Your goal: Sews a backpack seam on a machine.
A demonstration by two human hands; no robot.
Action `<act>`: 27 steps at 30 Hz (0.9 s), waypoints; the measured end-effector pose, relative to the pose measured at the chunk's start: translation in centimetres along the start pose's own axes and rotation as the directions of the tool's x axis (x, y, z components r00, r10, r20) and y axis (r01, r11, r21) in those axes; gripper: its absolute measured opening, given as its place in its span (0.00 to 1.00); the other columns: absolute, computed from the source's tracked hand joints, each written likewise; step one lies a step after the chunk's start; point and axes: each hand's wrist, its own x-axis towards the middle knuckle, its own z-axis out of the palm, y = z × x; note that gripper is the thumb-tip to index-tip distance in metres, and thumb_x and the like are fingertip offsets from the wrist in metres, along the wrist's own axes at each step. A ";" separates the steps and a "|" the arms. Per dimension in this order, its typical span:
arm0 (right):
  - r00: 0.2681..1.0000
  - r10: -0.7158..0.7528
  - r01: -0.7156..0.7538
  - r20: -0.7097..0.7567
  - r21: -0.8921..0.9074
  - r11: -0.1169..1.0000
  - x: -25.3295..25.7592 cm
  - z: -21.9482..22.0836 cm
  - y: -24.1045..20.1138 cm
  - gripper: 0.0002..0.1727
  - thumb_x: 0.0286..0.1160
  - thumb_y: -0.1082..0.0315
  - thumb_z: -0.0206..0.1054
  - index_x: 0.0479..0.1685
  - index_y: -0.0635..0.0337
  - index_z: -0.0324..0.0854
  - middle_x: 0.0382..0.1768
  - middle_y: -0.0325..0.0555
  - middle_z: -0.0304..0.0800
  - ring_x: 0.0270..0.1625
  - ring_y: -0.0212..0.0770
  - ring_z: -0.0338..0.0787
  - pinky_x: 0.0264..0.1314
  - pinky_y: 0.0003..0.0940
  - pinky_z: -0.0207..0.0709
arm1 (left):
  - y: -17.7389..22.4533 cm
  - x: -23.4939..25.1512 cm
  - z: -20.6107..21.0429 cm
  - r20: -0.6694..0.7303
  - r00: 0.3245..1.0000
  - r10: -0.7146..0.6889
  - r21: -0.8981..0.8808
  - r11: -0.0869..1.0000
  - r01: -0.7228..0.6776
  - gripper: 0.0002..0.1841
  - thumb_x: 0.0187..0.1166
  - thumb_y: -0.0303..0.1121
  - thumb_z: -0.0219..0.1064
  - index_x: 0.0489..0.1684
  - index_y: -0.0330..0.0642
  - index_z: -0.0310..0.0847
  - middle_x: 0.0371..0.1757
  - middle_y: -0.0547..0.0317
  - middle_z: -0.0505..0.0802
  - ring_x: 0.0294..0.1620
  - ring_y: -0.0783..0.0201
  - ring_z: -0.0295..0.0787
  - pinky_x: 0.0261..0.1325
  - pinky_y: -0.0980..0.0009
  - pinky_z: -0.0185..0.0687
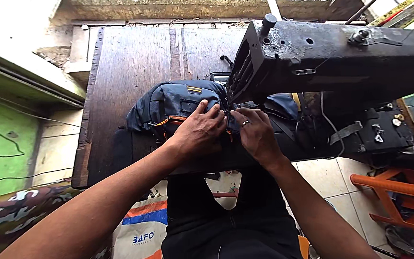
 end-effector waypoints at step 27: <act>0.983 -0.115 0.137 0.144 -0.154 0.978 -1.7 0.3 0.6 0.25 0.79 0.78 0.57 0.72 0.51 0.86 0.80 0.37 0.81 0.81 0.49 0.79 0.75 0.48 0.76 | -1.4 -0.1 -0.6 0.014 0.999 0.049 0.053 0.997 -0.050 0.26 0.74 0.53 0.63 0.70 0.57 0.87 0.75 0.60 0.87 0.78 0.50 0.78 0.77 0.40 0.62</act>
